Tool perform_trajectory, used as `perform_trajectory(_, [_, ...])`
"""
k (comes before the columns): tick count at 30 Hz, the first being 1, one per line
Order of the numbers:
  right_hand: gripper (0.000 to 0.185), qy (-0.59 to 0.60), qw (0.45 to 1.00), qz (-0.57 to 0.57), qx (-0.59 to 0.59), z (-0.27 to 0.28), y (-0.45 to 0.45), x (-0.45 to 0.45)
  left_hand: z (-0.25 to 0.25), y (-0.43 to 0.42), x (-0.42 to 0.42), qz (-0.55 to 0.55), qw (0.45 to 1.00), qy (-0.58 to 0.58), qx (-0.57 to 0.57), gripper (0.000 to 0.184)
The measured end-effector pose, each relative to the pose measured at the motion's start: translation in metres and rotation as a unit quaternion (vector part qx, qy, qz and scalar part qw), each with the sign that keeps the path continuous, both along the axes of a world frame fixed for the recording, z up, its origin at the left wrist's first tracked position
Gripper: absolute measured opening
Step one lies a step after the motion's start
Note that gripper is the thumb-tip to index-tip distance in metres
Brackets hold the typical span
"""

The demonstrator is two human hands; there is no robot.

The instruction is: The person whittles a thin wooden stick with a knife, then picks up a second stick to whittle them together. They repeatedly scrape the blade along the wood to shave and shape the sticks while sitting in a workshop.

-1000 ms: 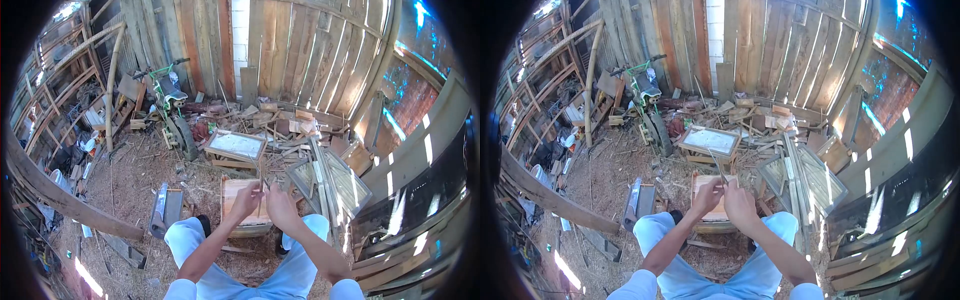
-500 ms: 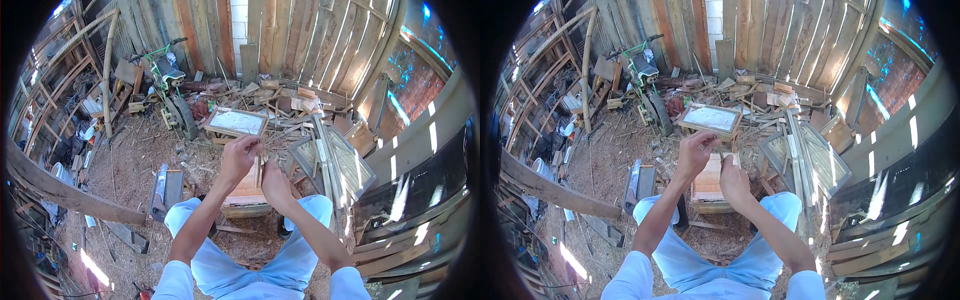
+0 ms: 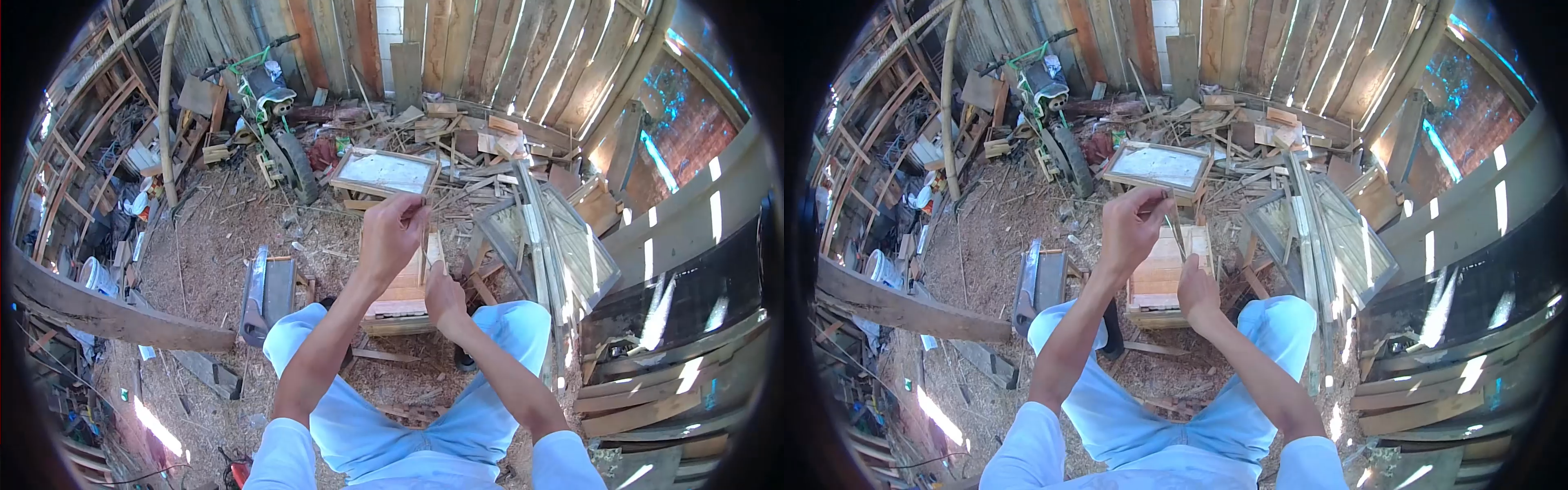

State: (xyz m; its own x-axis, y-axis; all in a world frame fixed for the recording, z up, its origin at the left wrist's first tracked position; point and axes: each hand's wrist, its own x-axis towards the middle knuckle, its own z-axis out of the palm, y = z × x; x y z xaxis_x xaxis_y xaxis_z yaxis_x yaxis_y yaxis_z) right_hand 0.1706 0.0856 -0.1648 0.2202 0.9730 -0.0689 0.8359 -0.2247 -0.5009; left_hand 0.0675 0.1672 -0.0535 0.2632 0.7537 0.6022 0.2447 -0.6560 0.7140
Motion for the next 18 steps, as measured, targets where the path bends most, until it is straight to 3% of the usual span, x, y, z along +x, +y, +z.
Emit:
perform_trajectory(11, [0.019,0.019,0.999,-0.021,0.042,-0.064,-0.012,0.000,0.004,0.000,0.012,-0.023,1.000,0.011,0.009,0.011])
perform_trajectory(18, [0.026,0.043,0.994,-0.071,-0.073,-0.090,-0.009,-0.007,0.003,0.002,0.011,-0.009,0.999,0.036,0.021,0.011])
